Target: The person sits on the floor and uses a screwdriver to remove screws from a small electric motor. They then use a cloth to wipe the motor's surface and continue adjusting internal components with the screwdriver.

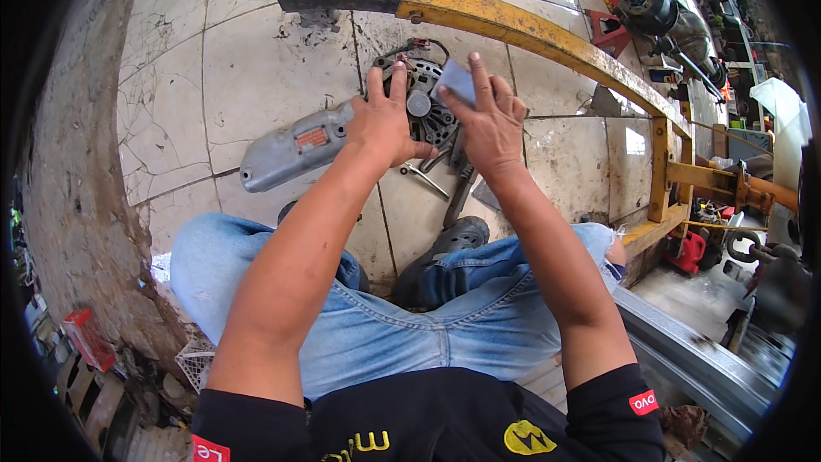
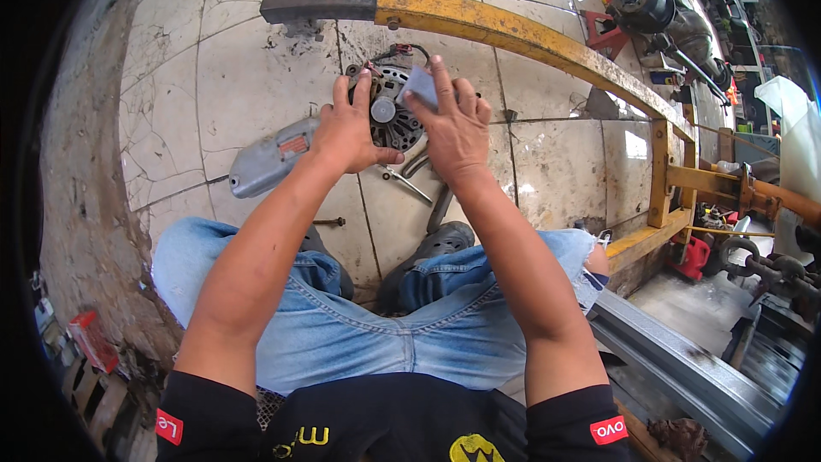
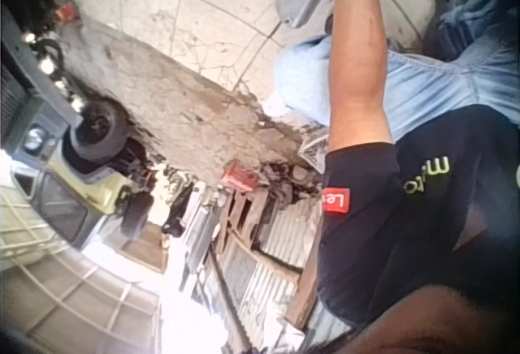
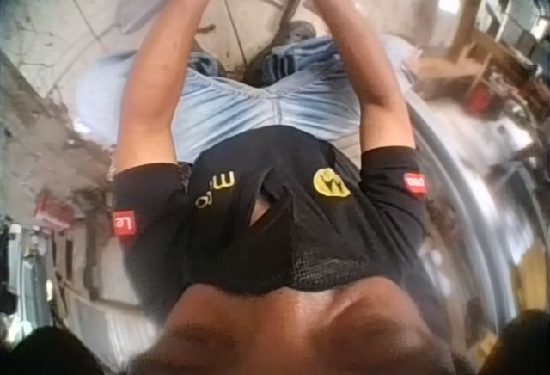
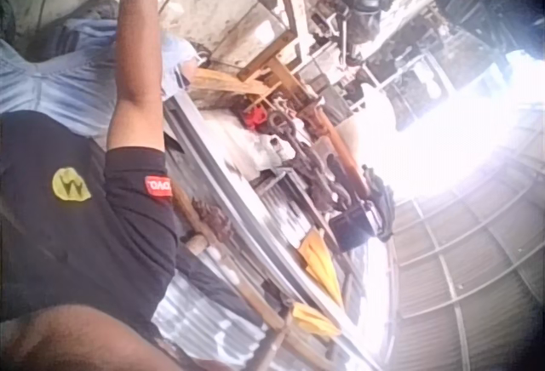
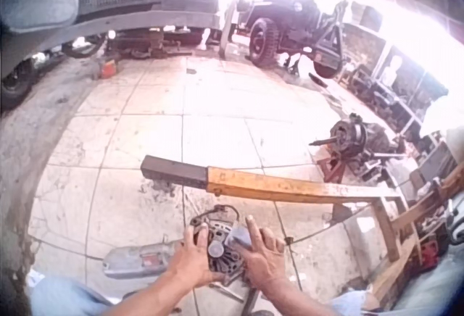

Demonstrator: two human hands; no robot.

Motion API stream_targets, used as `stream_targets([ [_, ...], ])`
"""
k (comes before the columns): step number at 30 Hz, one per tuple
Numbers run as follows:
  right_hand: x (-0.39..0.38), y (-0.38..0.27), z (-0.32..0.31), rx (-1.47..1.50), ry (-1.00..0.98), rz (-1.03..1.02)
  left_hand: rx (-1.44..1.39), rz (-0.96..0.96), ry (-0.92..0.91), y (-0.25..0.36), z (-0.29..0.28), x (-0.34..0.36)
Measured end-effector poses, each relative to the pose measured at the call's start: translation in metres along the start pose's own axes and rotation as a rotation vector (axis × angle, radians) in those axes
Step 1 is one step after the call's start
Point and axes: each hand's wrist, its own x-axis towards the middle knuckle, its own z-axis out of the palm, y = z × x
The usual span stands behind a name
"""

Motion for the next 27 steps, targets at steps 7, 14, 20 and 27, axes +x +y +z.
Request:
stream_targets([
  [7, 0.003, -0.008, -0.002, 0.019, -0.019, -0.010, 0.012, 0.001, 0.011, -0.003, 0.004, 0.002],
  [14, -0.004, 0.019, -0.007, 0.414, -0.063, 0.460, 0.030, 0.098, 0.039, -0.009, 0.007, 0.005],
  [20, -0.030, 0.008, -0.009, 1.155, -0.182, 0.619, 0.038, 0.133, 0.001, -0.014, -0.002, 0.009],
  [27, -0.050, -0.007, 0.006, 1.107, -0.218, 0.588, 0.175, 0.133, -0.012, -0.001, -0.018, 0.001],
])
